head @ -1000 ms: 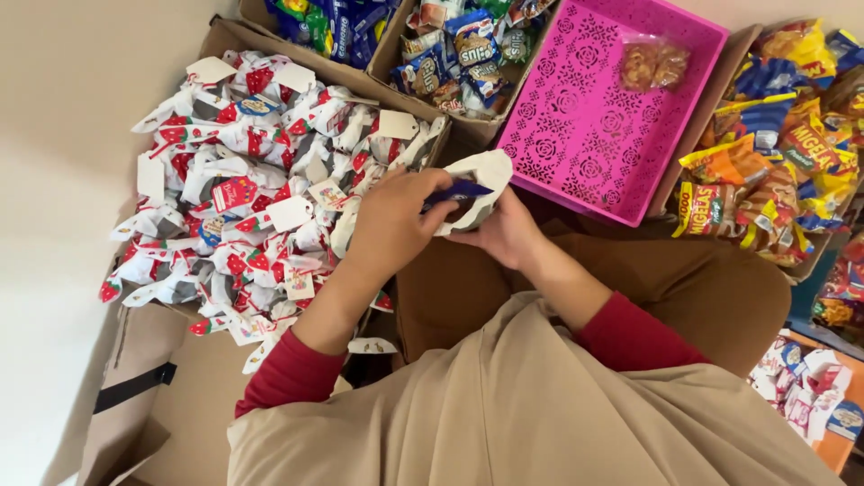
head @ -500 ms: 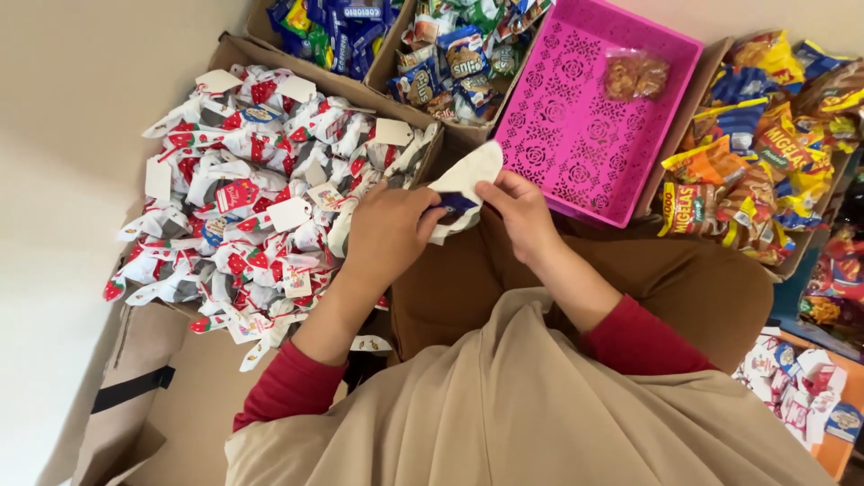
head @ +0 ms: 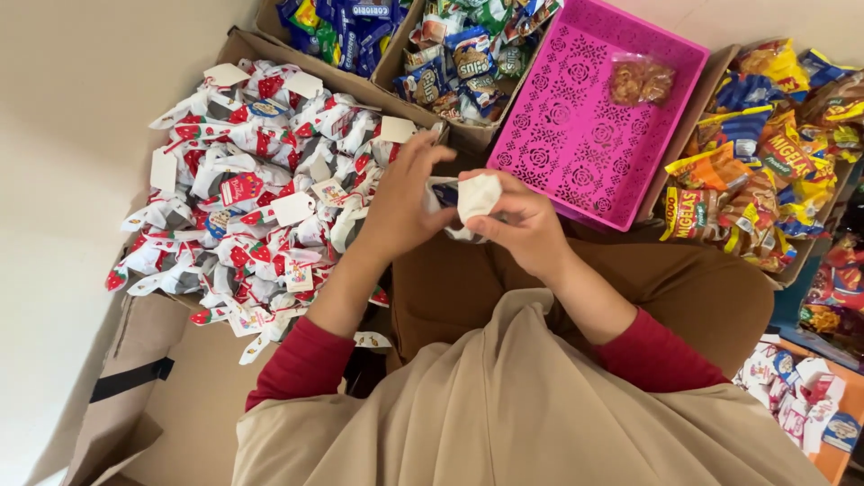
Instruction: Packing individual snack items from a basket into small decorative bags and organizing them.
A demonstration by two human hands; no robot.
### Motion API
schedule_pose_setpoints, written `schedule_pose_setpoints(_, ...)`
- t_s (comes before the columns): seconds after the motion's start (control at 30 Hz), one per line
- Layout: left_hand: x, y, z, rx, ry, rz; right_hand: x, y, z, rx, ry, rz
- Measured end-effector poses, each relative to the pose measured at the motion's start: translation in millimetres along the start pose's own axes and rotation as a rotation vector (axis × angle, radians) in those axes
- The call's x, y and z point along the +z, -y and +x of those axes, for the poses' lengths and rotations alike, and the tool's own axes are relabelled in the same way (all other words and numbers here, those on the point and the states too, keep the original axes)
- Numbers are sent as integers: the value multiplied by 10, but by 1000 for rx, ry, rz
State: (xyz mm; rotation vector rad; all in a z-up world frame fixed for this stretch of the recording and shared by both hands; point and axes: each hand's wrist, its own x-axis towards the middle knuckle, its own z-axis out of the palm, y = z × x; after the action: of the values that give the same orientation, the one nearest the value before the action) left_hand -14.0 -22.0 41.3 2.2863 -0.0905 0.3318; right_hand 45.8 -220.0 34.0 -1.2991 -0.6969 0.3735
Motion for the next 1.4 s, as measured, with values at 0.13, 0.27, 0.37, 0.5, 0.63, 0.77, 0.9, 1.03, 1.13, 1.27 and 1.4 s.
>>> schedule_pose_setpoints(0.13,26,123,-94,-29,177,-85,139,48,-45,128,-96,216)
schedule_pose_setpoints(0.27,-206,-3,-49,-116,284,33,280,221,-10,164,-94,439)
schedule_pose_setpoints(0.37,-387,-129,-37,-219,388,193,308,83,-64,176,-62,493)
schedule_pose_setpoints(0.5,-439,68,-132,-283,443,410,79,-434,-150,34,123,243)
schedule_pose_setpoints(0.63,-319,128,-171,-339,443,395,-180,-799,-217,76,315,-114)
schedule_pose_setpoints(0.77,-72,263,-147,-385,441,472,-129,-881,-246,146,418,-250)
schedule_pose_setpoints(0.9,4,254,-114,-402,421,504,-16,-872,-213,152,403,-299)
schedule_pose_setpoints(1.03,-255,32,-142,-445,457,309,-38,-1035,-300,152,370,-236)
schedule_pose_setpoints(1.13,-340,81,-319,-477,60,-308,-154,-1217,-405,117,354,-205)
schedule_pose_setpoints(1.27,-154,394,-769,-731,-206,-576,-99,-972,-364,73,305,-209)
schedule_pose_setpoints(1.4,151,410,-1141,-872,-87,-721,22,-770,-257,-37,299,-272)
